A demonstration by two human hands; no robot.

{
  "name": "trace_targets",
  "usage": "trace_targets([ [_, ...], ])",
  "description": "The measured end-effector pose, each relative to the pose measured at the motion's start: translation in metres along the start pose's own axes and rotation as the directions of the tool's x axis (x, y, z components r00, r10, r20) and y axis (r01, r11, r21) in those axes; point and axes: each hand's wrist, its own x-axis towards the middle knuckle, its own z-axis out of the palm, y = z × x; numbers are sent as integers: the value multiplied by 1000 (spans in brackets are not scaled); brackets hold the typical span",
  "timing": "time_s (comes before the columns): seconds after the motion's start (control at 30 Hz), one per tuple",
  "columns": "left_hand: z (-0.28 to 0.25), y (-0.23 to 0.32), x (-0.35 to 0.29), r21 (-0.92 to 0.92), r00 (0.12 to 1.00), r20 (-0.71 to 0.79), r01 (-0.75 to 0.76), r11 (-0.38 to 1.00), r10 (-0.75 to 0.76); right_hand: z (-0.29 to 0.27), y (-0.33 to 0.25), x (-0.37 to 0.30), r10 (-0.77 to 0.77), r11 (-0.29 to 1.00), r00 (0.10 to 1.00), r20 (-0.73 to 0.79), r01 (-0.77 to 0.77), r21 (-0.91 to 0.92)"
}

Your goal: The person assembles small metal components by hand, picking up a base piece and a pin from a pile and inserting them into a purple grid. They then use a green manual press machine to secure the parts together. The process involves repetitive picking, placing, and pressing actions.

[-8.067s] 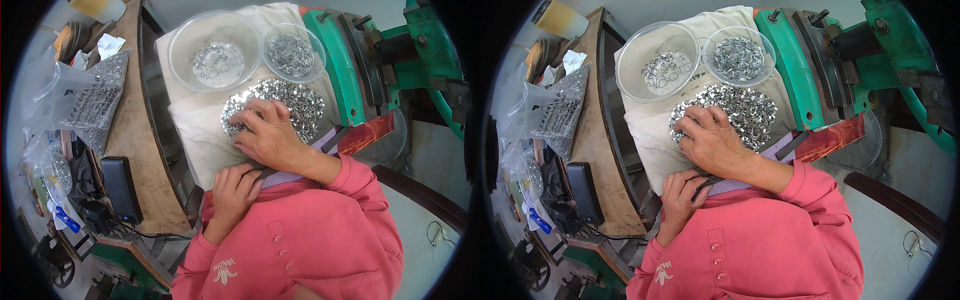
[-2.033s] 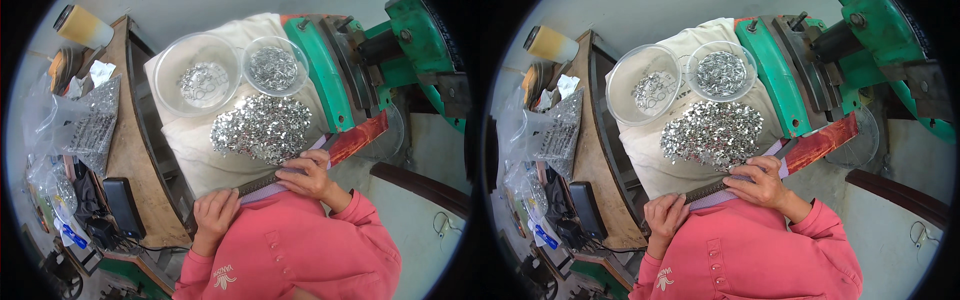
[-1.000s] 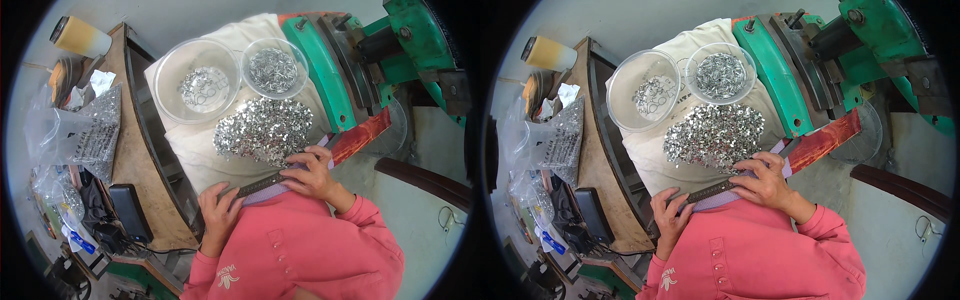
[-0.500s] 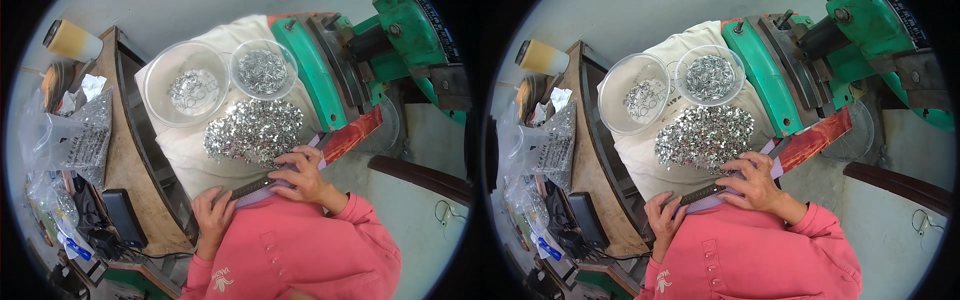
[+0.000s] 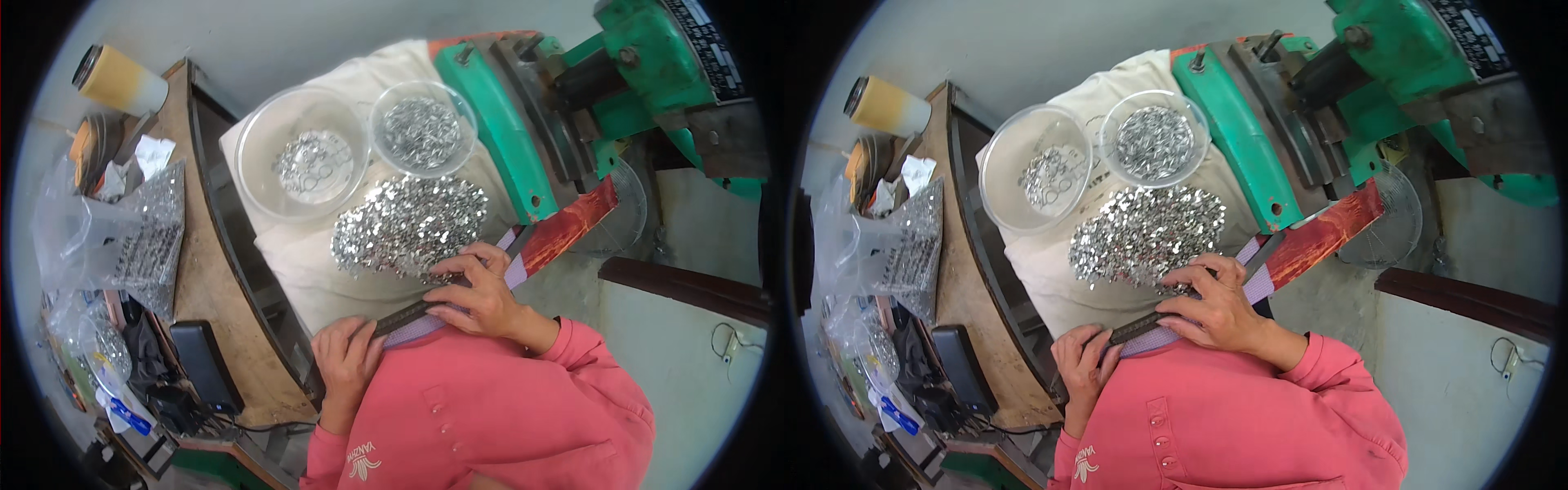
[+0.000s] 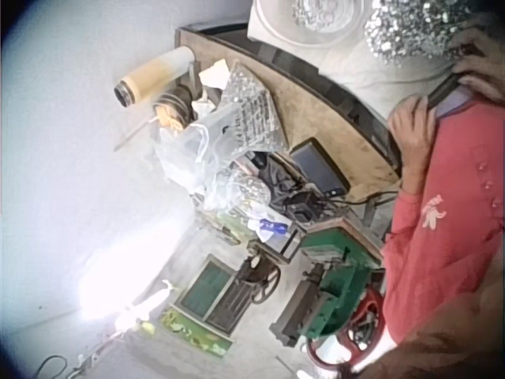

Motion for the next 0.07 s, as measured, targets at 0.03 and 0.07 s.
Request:
trace_targets([
  [0.03,0,-2,0,6,1000,-1,0,1000,0,-4,2,4,-4,1000,1000,-24,4,-14],
  [0.07,0,-4,-2,11,1000,-2,-1,1000,1,-9,3,7,-9,1000,999,-49,7,-28],
])
